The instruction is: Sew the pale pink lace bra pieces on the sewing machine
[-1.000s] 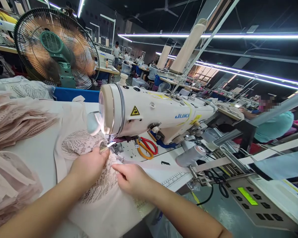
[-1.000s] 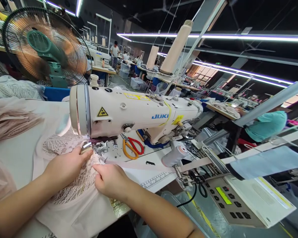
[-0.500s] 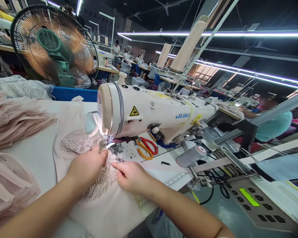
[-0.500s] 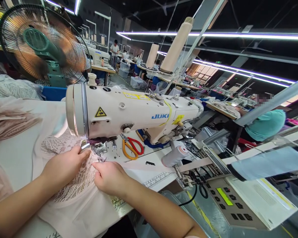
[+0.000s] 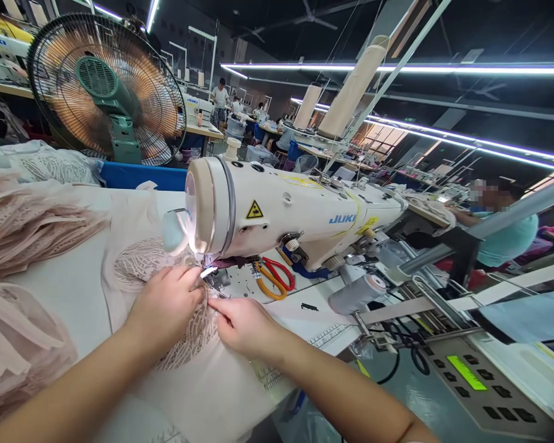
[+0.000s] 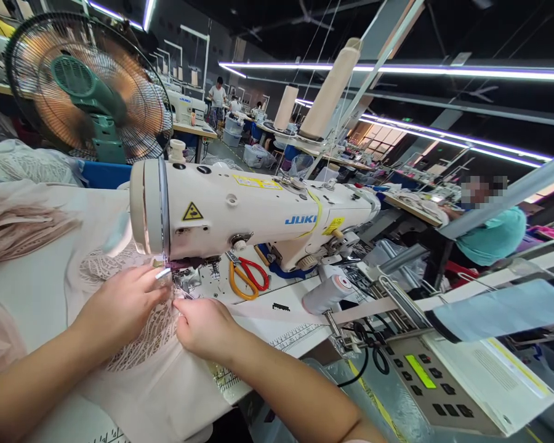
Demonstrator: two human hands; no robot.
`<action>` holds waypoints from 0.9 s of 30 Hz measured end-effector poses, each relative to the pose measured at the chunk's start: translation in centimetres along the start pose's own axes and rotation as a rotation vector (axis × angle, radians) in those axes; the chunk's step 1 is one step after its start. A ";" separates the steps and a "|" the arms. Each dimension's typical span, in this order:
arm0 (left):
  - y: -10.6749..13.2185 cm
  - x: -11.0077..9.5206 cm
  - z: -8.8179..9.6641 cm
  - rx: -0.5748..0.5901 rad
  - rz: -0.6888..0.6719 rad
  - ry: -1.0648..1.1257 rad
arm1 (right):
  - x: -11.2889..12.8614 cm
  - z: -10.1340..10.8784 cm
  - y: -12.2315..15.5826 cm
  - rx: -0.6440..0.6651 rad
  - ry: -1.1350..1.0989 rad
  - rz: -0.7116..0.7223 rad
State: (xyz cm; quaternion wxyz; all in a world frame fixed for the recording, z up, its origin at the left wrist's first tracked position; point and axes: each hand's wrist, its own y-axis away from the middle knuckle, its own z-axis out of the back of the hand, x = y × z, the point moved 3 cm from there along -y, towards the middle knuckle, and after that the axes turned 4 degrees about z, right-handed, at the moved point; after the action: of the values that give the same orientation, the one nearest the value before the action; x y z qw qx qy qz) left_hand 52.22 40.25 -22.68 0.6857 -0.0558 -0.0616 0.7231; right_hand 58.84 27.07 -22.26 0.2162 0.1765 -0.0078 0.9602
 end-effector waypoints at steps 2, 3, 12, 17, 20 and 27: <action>0.3 -0.2 -0.1 -0.004 -0.058 0.032 | 0.0 -0.1 -0.1 -0.013 0.010 0.006; 0.4 -0.3 -0.1 0.005 -0.059 0.046 | -0.1 -0.2 -0.1 -0.014 0.027 0.007; 1.5 -0.2 -0.4 0.340 0.042 0.067 | -0.5 -1.0 -0.6 -0.003 0.258 -0.030; 1.4 -0.4 0.0 0.378 0.072 0.043 | -0.2 -0.8 -0.5 -0.007 0.320 -0.032; 1.1 -0.4 0.2 0.397 0.083 0.029 | 0.2 -0.6 -0.7 0.045 0.372 -0.066; 0.7 0.2 0.3 0.443 0.123 0.014 | 0.7 0.0 -0.5 0.083 0.418 -0.091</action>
State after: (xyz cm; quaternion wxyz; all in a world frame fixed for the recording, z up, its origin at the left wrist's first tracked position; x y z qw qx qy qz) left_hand 51.47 40.44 -22.47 0.6363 0.0875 0.1069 0.7589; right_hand 58.40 27.82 -22.06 0.2490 -0.0176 0.0846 0.9646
